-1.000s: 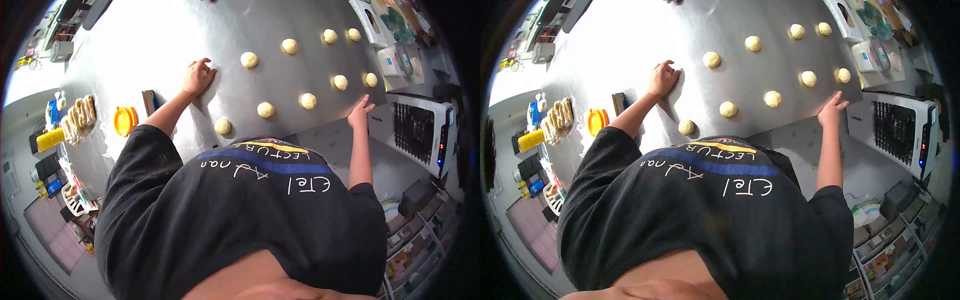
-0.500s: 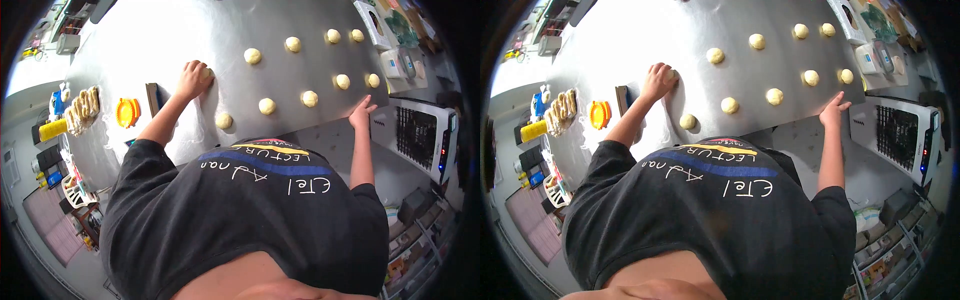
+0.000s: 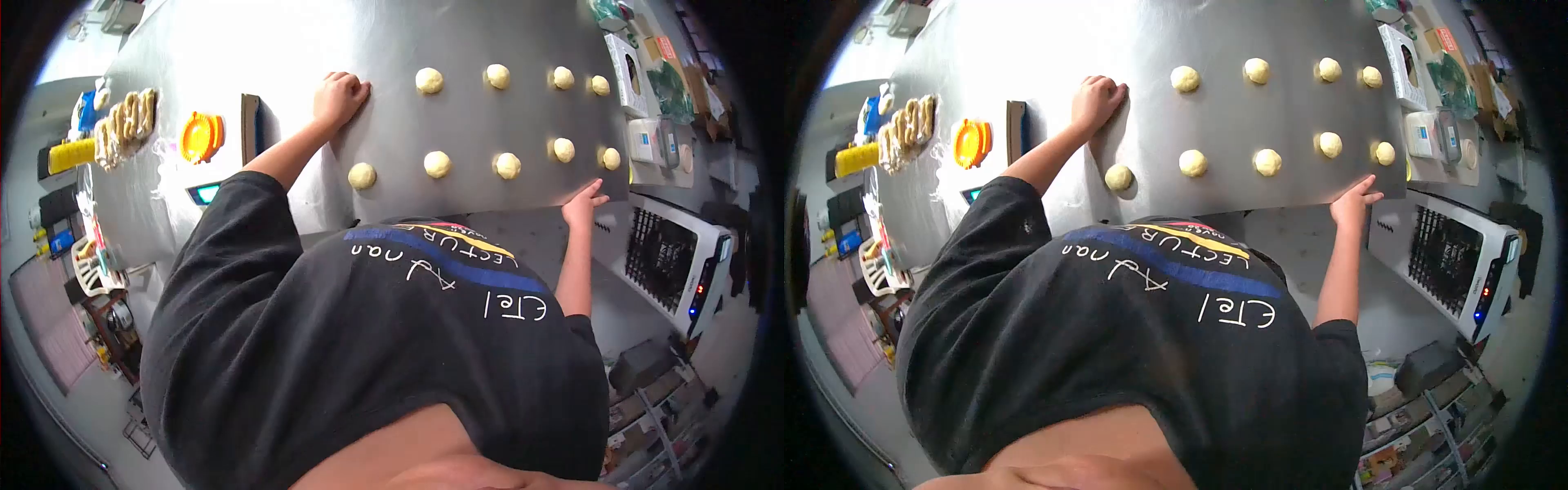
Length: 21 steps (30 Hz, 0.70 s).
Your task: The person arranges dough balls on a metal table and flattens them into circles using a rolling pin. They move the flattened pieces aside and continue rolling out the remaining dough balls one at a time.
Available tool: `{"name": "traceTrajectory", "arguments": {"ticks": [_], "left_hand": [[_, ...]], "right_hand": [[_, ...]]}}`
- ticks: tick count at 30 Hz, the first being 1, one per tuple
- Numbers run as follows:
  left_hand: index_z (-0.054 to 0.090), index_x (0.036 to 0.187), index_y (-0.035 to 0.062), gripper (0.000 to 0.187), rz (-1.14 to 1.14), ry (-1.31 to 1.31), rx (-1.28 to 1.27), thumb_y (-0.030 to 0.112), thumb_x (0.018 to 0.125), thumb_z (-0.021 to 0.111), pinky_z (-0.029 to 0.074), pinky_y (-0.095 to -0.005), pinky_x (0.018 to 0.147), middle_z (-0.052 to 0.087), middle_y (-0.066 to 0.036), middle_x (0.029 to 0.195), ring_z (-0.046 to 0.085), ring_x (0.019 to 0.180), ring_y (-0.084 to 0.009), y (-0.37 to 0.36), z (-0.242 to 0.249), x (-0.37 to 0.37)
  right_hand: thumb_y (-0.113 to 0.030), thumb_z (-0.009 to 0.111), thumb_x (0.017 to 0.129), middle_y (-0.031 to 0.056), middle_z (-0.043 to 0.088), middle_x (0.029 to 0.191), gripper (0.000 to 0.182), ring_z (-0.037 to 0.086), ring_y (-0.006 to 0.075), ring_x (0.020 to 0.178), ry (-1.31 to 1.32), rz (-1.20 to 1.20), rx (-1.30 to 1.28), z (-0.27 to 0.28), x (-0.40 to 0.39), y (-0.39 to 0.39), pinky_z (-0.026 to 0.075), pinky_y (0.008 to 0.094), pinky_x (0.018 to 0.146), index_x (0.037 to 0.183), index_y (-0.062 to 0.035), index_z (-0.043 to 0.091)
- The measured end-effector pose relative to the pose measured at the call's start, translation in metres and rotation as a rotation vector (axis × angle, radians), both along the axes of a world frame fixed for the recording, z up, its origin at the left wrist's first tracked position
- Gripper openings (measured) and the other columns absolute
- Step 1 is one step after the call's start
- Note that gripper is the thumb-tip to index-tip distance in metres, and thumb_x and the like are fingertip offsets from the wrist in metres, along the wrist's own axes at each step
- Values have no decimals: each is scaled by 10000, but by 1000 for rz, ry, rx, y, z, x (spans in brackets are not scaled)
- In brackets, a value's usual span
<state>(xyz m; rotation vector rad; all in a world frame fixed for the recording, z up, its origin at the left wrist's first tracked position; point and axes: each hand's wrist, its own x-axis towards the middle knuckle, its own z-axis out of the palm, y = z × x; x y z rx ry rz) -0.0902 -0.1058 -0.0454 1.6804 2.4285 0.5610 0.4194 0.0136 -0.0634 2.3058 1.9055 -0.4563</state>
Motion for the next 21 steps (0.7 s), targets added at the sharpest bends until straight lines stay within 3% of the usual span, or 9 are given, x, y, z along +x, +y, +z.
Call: {"name": "traceTrajectory", "arguments": {"ticks": [4, 8, 10, 11, 13, 14, 15, 18, 21], "left_hand": [[643, 1005, 69, 377, 14, -66, -70, 394, 814, 652, 455, -396, 901, 599, -122, 1115, 554, 1041, -307, -16, 3, -4], [628, 1008, 89, 294, -298, 278, 98, 321, 829, 651, 468, -379, 898, 586, -105, 1108, 545, 1063, -280, -25, -5, -28], [644, 922, 86, 192, -488, 71, 188, 254, 829, 648, 489, -365, 863, 620, -86, 1006, 572, 1003, -268, -18, -15, -36], [644, 922, 86, 192, -469, 65, 182, 254, 829, 648, 489, -365, 863, 620, -86, 1006, 572, 1003, -268, -18, -18, -38], [663, 821, 68, 199, -380, 54, 176, 268, 830, 667, 499, -374, 838, 649, -70, 914, 602, 937, -259, -11, -19, -33], [605, 656, 60, 230, -320, 68, 345, 225, 808, 657, 505, -378, 792, 635, -60, 781, 604, 839, -280, -7, -20, -28], [605, 656, 60, 230, -304, 69, 345, 225, 808, 657, 505, -378, 792, 635, -60, 781, 604, 839, -280, -6, -22, -24], [637, 711, 73, 225, -14, 73, 278, 277, 802, 667, 492, -390, 793, 644, -62, 828, 593, 865, -282, -5, -25, -13], [662, 878, 90, 240, 13, 13, 269, 322, 813, 661, 464, -396, 864, 644, -83, 942, 574, 949, -298, -11, -24, -7]], "right_hand": [[-192, 616, 836, 394, -216, 1426, 997, 257, 482, 1345, 44, -17, -34, 7, -1, -2, 304, 427, 1092, 1467, -89, -148], [-157, 592, 823, 375, -147, 1460, 946, 248, 463, 1358, -1, 14, -85, 8, 11, -2, 292, 430, 1100, 1478, -74, -85], [-130, 583, 795, 332, 56, 1497, 880, 285, 441, 1350, -23, 170, -97, 18, 17, -1, 289, 433, 1101, 1483, -56, 40], [-130, 583, 795, 332, 56, 1497, 880, 285, 441, 1350, -30, 188, -104, 25, 15, -4, 289, 433, 1101, 1483, -56, 40], [-125, 598, 762, 282, 285, 1451, 820, 332, 424, 1327, 120, 90, -18, 76, -34, -21, 287, 433, 1102, 1459, -35, 176], [-138, 623, 754, 258, 388, 1392, 795, 395, 412, 1281, 218, 133, 107, 76, -47, -25, 333, 442, 1069, 1440, -38, 236], [-140, 626, 753, 243, 440, 1339, 749, 450, 382, 1235, 428, 107, 128, 87, -73, -35, 389, 443, 1021, 1418, -53, 293], [-116, 617, 741, 192, 495, 1260, 651, 521, 327, 1110, 828, 338, -19, 116, -163, -72, 436, 396, 952, 1349, -58, 393], [-213, 702, 687, 145, 472, 1257, 678, 495, 331, 1136, 578, 923, -26, 90, -207, -94, 414, 416, 980, 1314, -146, 452]]}}
